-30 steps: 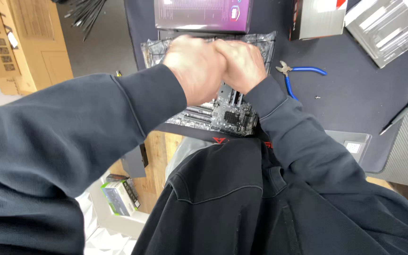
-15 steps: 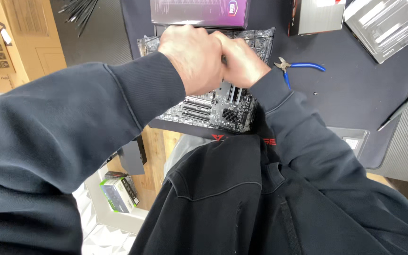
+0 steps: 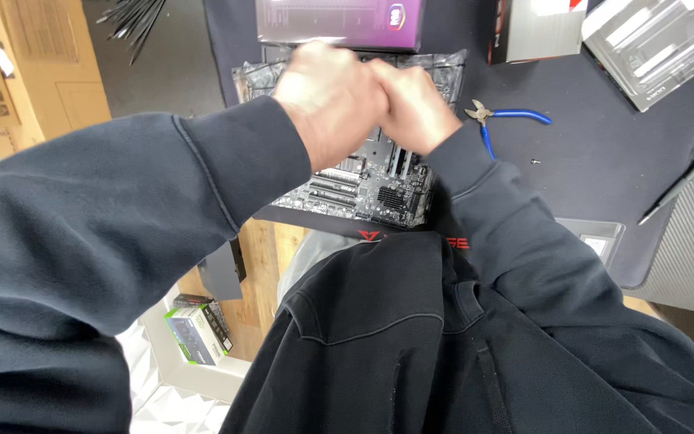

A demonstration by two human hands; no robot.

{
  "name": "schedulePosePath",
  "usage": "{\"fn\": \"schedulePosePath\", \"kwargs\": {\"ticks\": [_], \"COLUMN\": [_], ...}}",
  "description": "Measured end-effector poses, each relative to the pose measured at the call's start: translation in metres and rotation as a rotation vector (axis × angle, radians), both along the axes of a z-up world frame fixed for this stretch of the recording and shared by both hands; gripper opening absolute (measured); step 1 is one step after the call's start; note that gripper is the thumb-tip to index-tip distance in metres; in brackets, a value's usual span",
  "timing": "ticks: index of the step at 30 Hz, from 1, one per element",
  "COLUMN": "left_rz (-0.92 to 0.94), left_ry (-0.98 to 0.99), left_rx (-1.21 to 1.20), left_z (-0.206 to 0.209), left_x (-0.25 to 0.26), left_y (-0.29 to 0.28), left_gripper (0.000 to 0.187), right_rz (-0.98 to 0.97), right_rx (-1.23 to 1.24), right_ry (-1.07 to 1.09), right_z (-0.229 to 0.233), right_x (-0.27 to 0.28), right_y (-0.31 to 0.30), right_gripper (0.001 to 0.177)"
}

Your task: The person unboxes a component, installs memory sticks onto a motherboard, and uses a screwdriver to tighten screws on the board.

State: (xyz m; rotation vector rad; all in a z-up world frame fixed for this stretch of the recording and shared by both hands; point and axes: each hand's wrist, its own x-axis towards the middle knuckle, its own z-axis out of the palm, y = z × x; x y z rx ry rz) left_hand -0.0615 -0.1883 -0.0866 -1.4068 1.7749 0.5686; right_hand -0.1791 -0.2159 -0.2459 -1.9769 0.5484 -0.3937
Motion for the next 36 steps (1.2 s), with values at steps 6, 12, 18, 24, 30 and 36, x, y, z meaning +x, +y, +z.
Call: {"fn": "schedulePosePath", "kwargs": {"ticks": [6, 12, 18, 24, 30, 36], "left_rz": [0.225, -0.118, 0.269, -0.061, 0.096, 0.061], "left_ry": [-0.105, -0.058, 0.019, 0.019, -0.017, 0.046], "left_rx": [0.102, 0.087, 0.007, 0.002, -0.028, -0.587], "left_z": [0.014, 0.008, 0.006, 0.005, 0.002, 0.058], "left_x": [-0.010, -0.005, -0.001, -0.005, 0.001, 0.049], "left_y": [-0.011, -0.008, -0.015, -0.017, -0.024, 0.056], "left_gripper": [0.036, 0.025, 0.037, 0.028, 0.031, 0.029], "right_rz": [0.019, 0.138, 0.012, 0.092, 0.118, -0.124], "right_rx": [-0.014, 0.108, -0.195, -0.167, -0.113, -0.188], "right_ry": [-0.021, 0.083, 0.053, -0.006, -0.082, -0.088], "right_z": [0.002, 0.028, -0.015, -0.017, 0.008, 0.047], "right_x": [0.001, 0.009, 0.002, 0.011, -0.015, -0.052], "right_y": [-0.005, -0.008, 0.004, 0.002, -0.015, 0.009], "right_gripper": [0.027, 0.033, 0.018, 0.022, 0.059, 0.041]}}
